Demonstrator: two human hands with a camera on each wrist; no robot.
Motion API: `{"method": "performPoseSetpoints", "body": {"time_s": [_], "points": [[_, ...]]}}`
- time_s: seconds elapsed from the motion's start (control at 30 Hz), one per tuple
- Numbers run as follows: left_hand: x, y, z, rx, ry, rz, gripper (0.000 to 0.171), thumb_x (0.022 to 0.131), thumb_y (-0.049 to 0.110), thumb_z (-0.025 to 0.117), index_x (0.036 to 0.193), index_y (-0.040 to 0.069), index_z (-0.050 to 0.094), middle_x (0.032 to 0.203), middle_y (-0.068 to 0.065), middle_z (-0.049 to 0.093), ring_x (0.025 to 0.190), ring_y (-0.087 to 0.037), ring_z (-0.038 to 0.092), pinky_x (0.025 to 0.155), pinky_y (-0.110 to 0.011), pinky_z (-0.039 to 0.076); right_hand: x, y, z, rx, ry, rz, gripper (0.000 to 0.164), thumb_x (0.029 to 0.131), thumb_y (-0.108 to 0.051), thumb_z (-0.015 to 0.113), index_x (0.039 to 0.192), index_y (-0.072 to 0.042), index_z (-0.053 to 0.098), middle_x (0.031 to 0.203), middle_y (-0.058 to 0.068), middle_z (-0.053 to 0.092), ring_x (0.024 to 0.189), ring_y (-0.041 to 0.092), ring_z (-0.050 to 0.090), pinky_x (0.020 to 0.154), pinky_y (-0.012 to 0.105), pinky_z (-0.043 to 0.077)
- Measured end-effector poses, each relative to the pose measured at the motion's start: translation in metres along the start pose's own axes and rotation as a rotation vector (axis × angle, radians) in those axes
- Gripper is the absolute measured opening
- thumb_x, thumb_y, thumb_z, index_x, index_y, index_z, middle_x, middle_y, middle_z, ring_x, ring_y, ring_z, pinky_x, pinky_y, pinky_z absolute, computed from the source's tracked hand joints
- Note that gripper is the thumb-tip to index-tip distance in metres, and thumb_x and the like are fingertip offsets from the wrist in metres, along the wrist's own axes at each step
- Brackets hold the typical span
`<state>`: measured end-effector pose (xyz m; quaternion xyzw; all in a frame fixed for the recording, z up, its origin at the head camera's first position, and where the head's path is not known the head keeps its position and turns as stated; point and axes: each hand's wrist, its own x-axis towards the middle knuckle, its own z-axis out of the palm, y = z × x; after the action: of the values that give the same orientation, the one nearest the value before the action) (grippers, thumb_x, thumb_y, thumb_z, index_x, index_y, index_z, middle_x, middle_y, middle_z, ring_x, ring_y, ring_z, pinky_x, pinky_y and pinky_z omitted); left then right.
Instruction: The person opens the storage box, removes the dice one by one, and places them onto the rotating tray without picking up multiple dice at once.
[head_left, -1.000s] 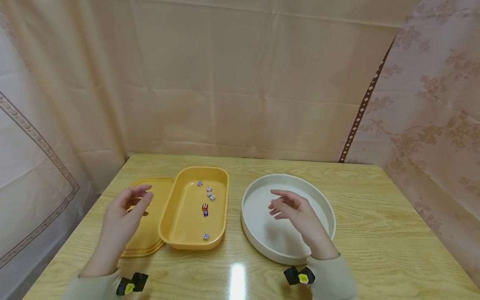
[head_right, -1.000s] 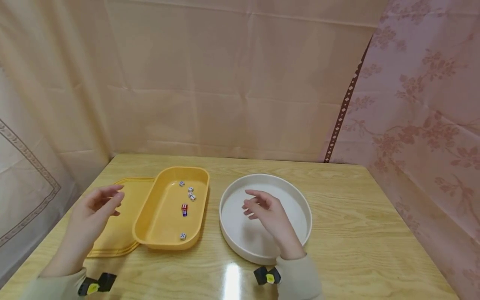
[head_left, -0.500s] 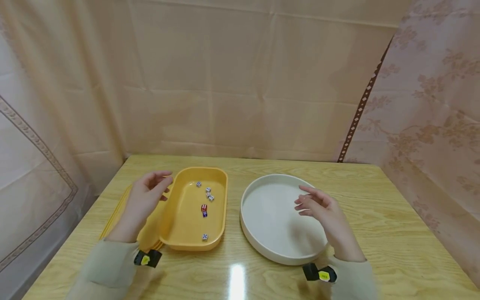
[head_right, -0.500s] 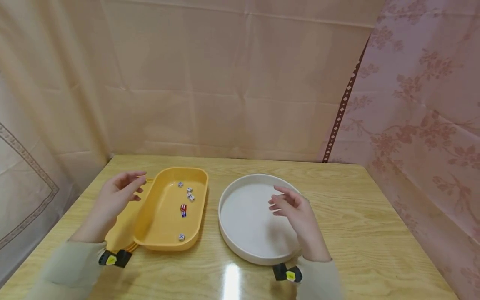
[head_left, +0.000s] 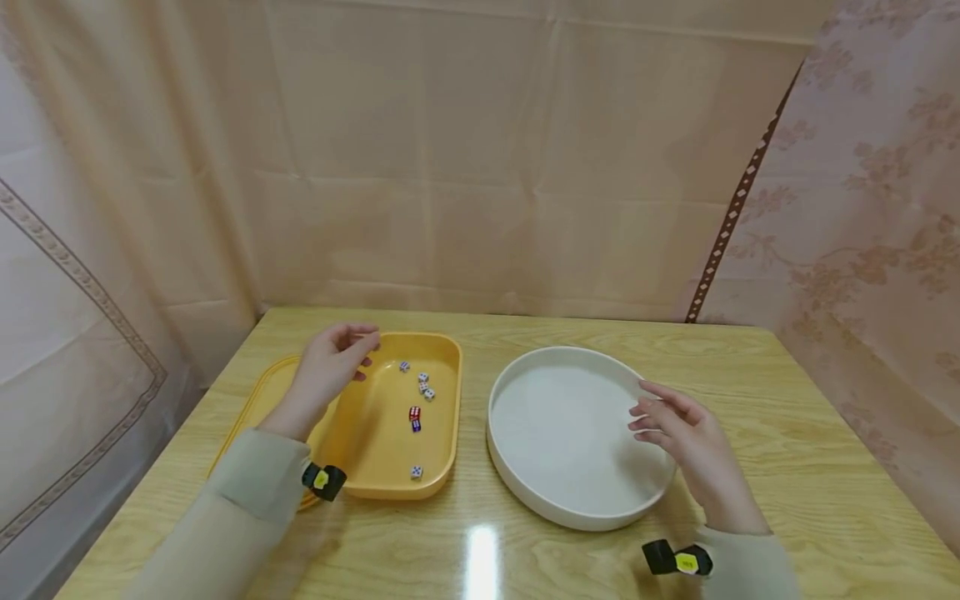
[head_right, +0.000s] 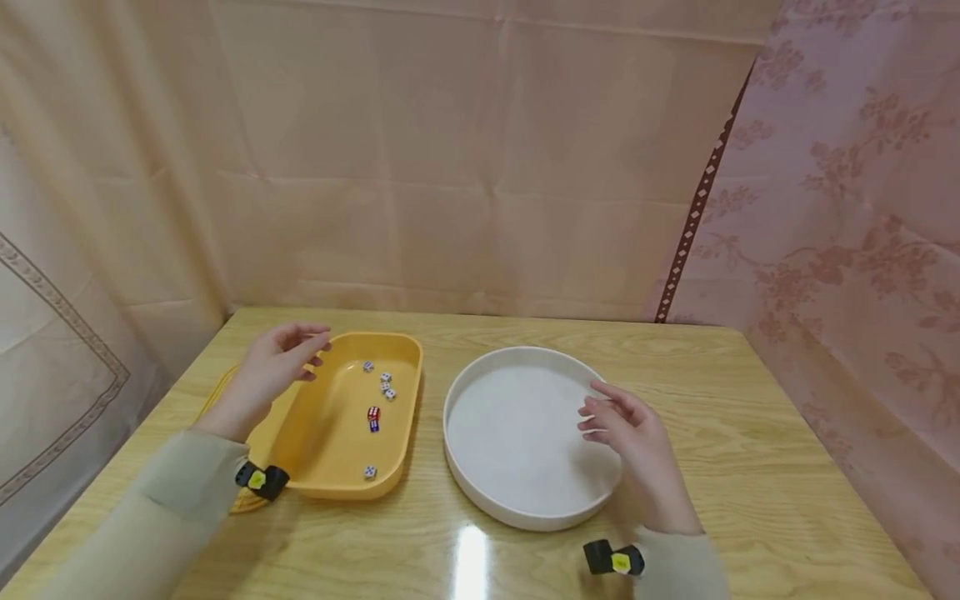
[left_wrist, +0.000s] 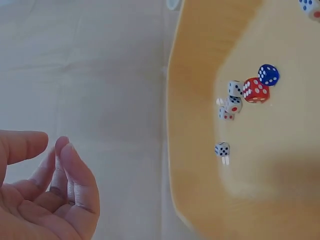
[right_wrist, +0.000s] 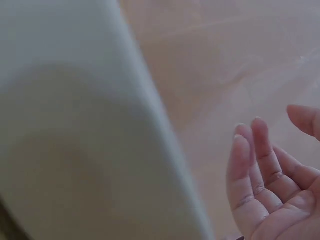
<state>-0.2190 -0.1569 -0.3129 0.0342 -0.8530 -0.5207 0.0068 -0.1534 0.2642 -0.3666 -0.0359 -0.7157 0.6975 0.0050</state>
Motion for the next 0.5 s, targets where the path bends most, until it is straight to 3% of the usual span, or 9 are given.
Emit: {"method": "performPoseSetpoints", "body": {"time_s": [0.1,0.3,0.5], "points": [[0.008,-0.001,0.003,0.009,-0.018,-0.01,0.04,0.104,0.028,0.051,0.133,0.002,0.055,0.12,-0.02,0.062,0.088,-0.019,0.059,0.07,-0.02,0.054,0.0,0.004,-0.006,0.021,0.03,0.002,0.015,0.1,-0.025,0.06,0.113,-0.031,0.061,0.091,-0.01,0.069,0.086,0.007,0.068,0.077,0.02,0.057],[0.025,-0.007,0.009,-0.006,-0.042,-0.04,0.042,0.104,0.03,0.051,0.133,0.0,0.054,0.12,-0.019,0.06,0.092,-0.023,0.058,0.071,-0.021,0.054,-0.003,0.012,-0.017,0.059,0.089,-0.003,0.017,0.099,-0.022,0.061,0.114,-0.028,0.059,0.09,-0.01,0.07,0.083,0.006,0.068,0.076,0.019,0.056],[0.04,-0.016,0.016,0.023,-0.035,-0.064,0.041,0.104,0.029,0.051,0.133,0.0,0.053,0.124,-0.02,0.057,0.092,-0.022,0.056,0.072,-0.022,0.055,-0.006,0.024,-0.026,-0.011,0.218,0.036,0.037,0.096,-0.028,0.066,0.129,-0.018,0.055,0.087,-0.011,0.069,0.077,0.006,0.064,0.07,0.018,0.054]]}}
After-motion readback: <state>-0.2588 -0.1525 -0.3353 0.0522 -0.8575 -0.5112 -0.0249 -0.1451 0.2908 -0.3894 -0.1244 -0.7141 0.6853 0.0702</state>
